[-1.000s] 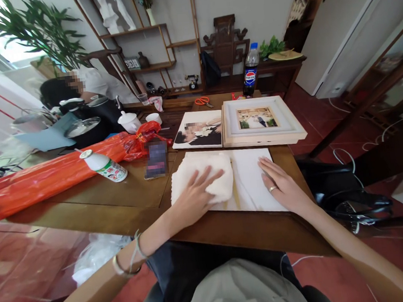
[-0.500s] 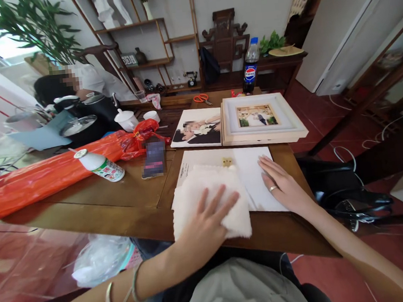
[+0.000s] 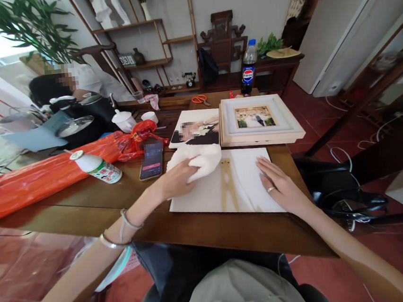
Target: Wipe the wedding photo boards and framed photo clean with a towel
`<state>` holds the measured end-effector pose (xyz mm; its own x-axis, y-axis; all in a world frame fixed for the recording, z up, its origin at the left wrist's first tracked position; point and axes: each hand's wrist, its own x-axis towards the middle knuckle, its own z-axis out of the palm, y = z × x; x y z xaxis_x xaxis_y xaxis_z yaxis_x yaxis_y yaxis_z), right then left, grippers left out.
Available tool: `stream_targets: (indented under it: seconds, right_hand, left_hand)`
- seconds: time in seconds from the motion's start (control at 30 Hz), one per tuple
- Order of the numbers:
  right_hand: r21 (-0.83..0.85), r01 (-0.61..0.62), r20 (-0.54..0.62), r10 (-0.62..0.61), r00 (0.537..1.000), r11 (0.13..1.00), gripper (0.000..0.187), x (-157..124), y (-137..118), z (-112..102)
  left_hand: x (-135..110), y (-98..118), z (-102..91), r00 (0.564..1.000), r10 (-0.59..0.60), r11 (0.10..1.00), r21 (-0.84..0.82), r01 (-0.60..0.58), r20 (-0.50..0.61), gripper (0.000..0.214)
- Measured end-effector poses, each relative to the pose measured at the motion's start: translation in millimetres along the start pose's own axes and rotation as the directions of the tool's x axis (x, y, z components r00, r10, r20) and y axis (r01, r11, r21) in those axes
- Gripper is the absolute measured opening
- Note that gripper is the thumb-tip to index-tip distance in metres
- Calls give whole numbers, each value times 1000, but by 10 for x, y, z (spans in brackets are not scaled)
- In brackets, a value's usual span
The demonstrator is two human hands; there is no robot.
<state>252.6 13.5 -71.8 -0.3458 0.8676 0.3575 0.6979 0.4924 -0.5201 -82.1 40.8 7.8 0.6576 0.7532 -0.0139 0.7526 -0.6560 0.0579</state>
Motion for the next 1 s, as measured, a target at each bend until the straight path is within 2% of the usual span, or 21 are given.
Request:
stream_targets:
  seconds: [0.07, 0.13, 0.23, 0.37, 0.47, 0.63, 0.73, 0.83, 1.0]
  right_hand:
    - [3, -2, 2, 2, 1000, 1000, 49, -2, 2, 0]
    - [6, 3, 1, -3, 1000, 1000, 48, -4, -1, -4]
    - [9, 14, -5, -14, 1000, 1000, 48, -4, -5, -10]
    - [13, 23, -11, -23, 1000, 1000, 48, -3, -4, -14]
    - [16, 19, -8, -19, 1000, 1000, 47, -3, -1, -13]
    - [14, 14, -2, -14, 1000, 1000, 48, -1, -9, -12]
    - [15, 19, -10, -19, 1000, 1000, 48, 2, -17, -15]
    - [19, 29, -14, -29, 999, 999, 48, 4, -13, -14]
    - [29, 29, -20, -28, 999, 999, 48, 7, 5, -11]
  left_hand:
    - [93, -107, -91, 999, -17, 999, 32, 16, 36, 15]
    - [199, -103, -193, 998, -5, 998, 62, 2, 58, 18]
    - [409, 41, -295, 995, 50, 996, 69, -55, 83, 22]
    - [647, 200, -280, 986, 146, 988, 34, -149, 85, 25]
    - [633, 163, -263, 987, 128, 991, 28, -131, 99, 31]
    - [399, -26, -359, 990, 5, 999, 44, -11, 140, 37]
    - [383, -18, -413, 987, -13, 999, 40, 7, 159, 38]
    - [527, 127, -413, 986, 75, 996, 39, -81, 147, 35]
    - [993, 496, -313, 953, 295, 954, 33, -298, 68, 28]
